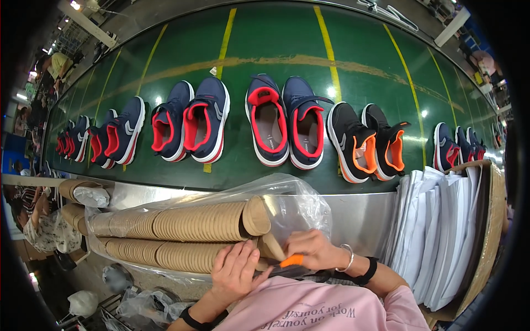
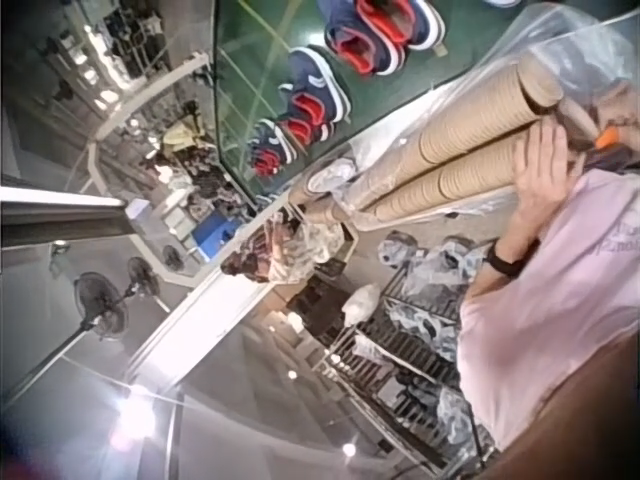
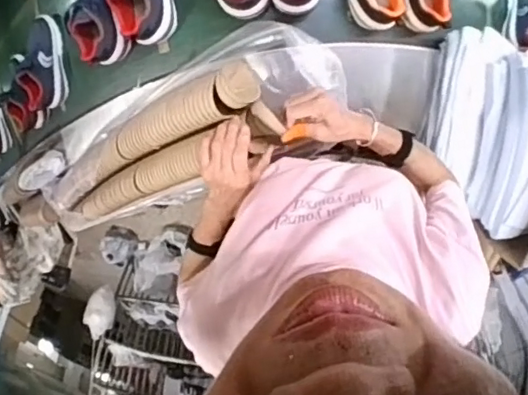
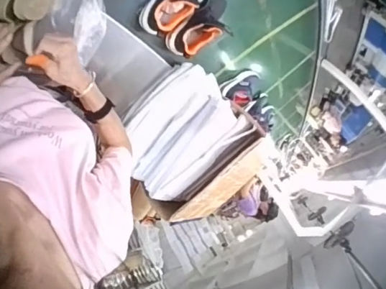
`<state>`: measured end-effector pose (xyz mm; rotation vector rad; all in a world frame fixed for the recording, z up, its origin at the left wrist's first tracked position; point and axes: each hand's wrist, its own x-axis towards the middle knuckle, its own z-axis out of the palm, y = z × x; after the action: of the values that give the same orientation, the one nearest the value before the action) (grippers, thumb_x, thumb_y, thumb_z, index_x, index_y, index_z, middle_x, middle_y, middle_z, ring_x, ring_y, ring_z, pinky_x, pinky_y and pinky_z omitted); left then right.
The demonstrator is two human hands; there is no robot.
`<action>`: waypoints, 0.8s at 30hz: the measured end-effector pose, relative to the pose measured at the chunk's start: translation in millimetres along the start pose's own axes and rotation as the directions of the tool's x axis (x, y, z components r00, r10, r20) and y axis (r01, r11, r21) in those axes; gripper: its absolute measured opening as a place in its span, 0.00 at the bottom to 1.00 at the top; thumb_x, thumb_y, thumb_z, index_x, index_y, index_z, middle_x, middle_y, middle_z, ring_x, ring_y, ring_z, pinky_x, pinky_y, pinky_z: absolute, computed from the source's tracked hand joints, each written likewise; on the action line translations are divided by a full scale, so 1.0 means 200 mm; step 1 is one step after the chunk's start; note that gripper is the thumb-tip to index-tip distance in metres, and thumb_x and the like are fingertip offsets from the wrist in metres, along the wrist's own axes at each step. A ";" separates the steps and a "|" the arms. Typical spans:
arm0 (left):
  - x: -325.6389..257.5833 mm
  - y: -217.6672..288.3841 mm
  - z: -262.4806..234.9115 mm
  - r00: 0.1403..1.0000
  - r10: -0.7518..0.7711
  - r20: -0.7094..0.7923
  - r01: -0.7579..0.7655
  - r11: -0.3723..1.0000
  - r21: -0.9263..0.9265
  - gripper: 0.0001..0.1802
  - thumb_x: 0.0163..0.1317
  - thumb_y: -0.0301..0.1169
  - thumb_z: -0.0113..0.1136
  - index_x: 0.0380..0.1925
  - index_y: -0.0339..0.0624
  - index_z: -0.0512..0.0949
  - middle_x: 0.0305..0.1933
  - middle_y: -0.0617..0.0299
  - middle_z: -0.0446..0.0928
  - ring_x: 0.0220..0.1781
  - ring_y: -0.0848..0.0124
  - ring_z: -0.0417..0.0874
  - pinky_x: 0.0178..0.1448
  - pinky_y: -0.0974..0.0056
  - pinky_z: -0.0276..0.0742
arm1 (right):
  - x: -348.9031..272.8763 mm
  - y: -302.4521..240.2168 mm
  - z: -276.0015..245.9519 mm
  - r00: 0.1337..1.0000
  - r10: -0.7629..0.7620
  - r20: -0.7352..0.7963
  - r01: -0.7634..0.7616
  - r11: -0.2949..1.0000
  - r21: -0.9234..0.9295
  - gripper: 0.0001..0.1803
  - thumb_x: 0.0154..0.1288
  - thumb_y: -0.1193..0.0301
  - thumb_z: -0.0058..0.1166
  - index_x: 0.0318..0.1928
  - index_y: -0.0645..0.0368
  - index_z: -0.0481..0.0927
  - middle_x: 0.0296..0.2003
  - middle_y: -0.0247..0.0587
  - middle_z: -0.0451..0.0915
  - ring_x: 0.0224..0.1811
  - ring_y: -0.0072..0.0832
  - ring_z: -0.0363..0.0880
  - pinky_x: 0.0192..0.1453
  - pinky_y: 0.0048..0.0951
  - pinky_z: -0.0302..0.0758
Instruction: Inserting cardboard shoe trees and paper stuffing into shoes on a production line.
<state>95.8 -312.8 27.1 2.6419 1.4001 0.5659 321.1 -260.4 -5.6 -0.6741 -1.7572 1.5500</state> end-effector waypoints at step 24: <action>0.77 0.84 0.09 0.793 0.496 0.355 0.465 -0.115 -0.878 0.23 0.57 0.28 0.61 0.53 0.34 0.69 0.46 0.61 0.74 0.46 0.76 0.75 0.52 0.67 0.71 | -1.19 -0.94 -0.69 0.580 -0.464 -0.669 -0.682 0.172 -0.711 0.11 0.59 0.79 0.47 0.43 0.65 0.77 0.38 0.52 0.80 0.39 0.42 0.80 0.43 0.35 0.75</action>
<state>311.3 -282.7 96.9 1.1363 0.2159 0.3680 587.8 -383.7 150.0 -1.8796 -1.6508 -0.3925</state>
